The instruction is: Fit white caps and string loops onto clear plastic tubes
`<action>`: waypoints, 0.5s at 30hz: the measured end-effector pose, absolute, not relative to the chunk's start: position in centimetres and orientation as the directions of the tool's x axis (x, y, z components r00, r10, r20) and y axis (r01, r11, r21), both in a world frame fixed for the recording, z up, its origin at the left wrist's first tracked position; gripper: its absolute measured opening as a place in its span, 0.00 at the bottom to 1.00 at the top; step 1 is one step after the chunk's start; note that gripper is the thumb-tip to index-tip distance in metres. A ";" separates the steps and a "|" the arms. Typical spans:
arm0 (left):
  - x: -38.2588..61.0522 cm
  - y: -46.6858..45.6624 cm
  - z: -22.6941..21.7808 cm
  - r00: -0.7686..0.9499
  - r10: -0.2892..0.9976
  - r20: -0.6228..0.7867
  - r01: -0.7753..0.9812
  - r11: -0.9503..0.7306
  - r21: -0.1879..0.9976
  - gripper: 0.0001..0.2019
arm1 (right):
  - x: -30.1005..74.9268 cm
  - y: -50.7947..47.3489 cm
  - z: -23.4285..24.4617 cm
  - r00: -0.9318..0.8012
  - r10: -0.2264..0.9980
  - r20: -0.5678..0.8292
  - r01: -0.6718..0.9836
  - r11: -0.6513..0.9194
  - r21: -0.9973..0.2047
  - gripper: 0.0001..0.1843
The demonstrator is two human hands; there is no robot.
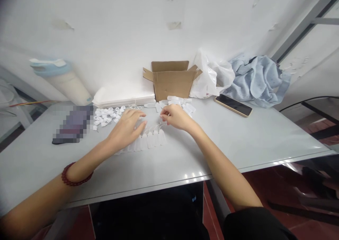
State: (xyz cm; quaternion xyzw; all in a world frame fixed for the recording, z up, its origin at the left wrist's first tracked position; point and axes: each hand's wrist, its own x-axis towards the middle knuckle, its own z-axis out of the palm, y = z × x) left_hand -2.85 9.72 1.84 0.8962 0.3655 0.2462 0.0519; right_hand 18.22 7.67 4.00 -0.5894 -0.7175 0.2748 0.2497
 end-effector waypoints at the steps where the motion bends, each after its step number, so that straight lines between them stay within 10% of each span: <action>1: -3.3 10.4 1.9 0.615 0.679 0.402 0.648 -0.725 0.233 0.12 | 18.0 8.0 3.4 -0.144 0.978 0.150 0.718 0.207 -0.665 0.08; 5: -4.6 12.2 1.5 0.691 0.615 0.380 0.635 -0.768 0.086 0.14 | 17.4 9.2 0.9 -0.217 0.888 0.404 0.837 0.383 -0.391 0.14; 15: -5.0 12.9 0.9 0.819 0.545 0.182 0.569 -0.813 -0.124 0.18 | 17.0 10.1 -0.6 -0.269 0.929 0.254 0.948 0.302 -0.103 0.22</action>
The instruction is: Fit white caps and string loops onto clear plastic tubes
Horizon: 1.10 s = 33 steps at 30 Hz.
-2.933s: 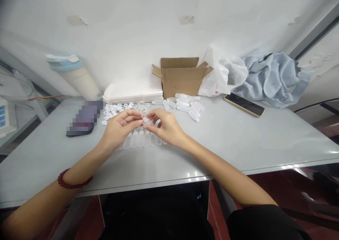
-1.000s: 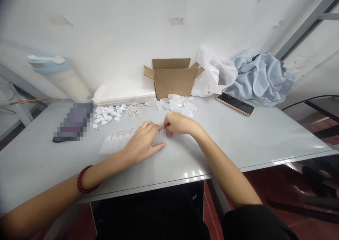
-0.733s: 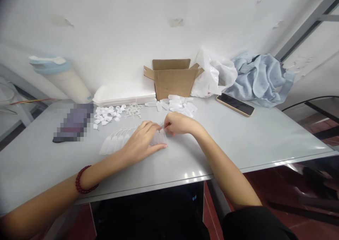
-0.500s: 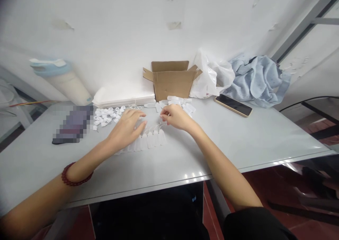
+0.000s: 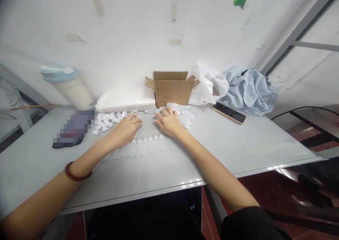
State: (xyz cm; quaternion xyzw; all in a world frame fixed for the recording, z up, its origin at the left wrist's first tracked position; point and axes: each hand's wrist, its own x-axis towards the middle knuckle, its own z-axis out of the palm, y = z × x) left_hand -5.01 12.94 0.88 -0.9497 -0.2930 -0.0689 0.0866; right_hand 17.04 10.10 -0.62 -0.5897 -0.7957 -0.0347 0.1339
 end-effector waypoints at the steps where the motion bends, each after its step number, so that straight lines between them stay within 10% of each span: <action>1: -5.0 12.9 1.0 0.818 0.549 0.173 0.571 -0.811 -0.125 0.18 | 16.9 10.1 -0.7 -0.272 0.930 0.249 0.950 0.300 -0.083 0.22; 8: -5.3 13.5 1.4 0.792 0.518 0.322 0.559 -0.828 -0.043 0.21 | 16.6 10.1 -0.9 -0.284 0.937 0.201 0.953 0.300 -0.050 0.21; 15: -6.5 13.5 3.4 0.440 0.660 0.609 0.582 -0.726 0.366 0.14 | 17.1 9.8 -0.1 -0.173 0.932 0.318 0.945 0.248 -0.215 0.17; 23: -7.8 11.9 4.0 0.132 0.986 0.106 0.186 -0.130 0.974 0.05 | 15.8 7.8 1.5 -0.068 0.888 0.454 0.654 0.384 -0.652 0.09; 33: -5.9 10.8 3.8 0.322 0.926 -0.195 -0.327 0.302 0.895 0.07 | 14.5 6.8 2.4 -0.055 0.977 0.207 0.132 0.213 -0.968 0.15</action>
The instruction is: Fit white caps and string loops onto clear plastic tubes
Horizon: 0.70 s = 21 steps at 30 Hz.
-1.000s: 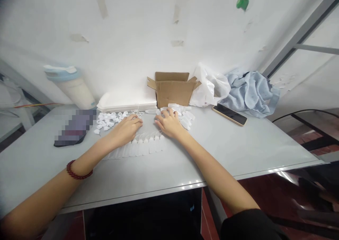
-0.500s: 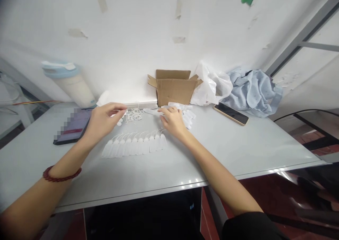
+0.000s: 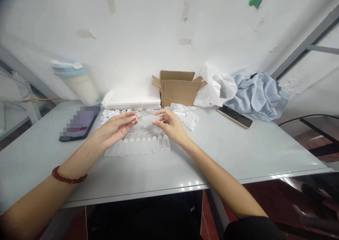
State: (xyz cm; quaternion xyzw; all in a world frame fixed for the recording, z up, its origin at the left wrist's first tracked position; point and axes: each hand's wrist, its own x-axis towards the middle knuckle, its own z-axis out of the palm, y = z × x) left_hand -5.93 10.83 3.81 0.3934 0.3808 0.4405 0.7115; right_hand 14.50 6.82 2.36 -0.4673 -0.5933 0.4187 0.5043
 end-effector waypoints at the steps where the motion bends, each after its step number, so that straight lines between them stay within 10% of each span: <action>1: -5.9 10.8 3.9 0.325 0.923 -0.208 -0.331 0.317 0.889 0.07 | 14.5 6.8 2.4 -0.066 0.982 0.179 0.085 0.184 -0.979 0.16; 21: -5.2 9.6 2.8 0.288 0.954 -0.086 -0.241 0.159 0.957 0.09 | 13.8 6.2 2.5 -0.060 0.995 0.076 -0.018 0.075 -0.997 0.16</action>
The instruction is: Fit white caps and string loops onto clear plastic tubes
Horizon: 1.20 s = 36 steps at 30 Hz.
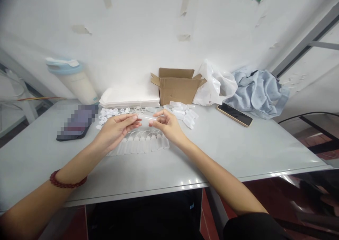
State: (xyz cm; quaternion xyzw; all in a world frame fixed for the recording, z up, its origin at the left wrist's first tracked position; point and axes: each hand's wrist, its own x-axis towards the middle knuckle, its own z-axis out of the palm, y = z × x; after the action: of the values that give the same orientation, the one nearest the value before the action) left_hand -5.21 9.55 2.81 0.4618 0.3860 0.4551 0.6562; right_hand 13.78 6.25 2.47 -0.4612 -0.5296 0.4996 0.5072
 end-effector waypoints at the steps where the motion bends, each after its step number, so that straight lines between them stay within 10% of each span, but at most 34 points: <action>1: -5.2 9.5 2.9 0.287 0.955 -0.079 -0.223 0.147 0.964 0.10 | 13.8 6.2 2.4 -0.058 0.995 0.080 -0.007 0.080 -0.997 0.17; 14: -5.2 9.3 3.2 0.304 0.952 -0.024 -0.105 0.058 0.993 0.10 | 13.5 6.2 1.6 -0.092 0.951 0.296 0.211 0.309 -0.927 0.15; 36: -5.3 8.9 4.3 0.363 0.924 0.120 0.189 -0.199 0.961 0.12 | 13.1 5.0 2.2 -0.229 0.953 0.199 0.291 0.262 -0.920 0.16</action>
State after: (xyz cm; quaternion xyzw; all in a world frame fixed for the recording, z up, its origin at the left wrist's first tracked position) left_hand -5.28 8.94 4.31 0.6726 0.4139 0.3838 0.4785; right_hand 13.05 5.04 2.18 -0.4598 -0.6761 0.3970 0.4170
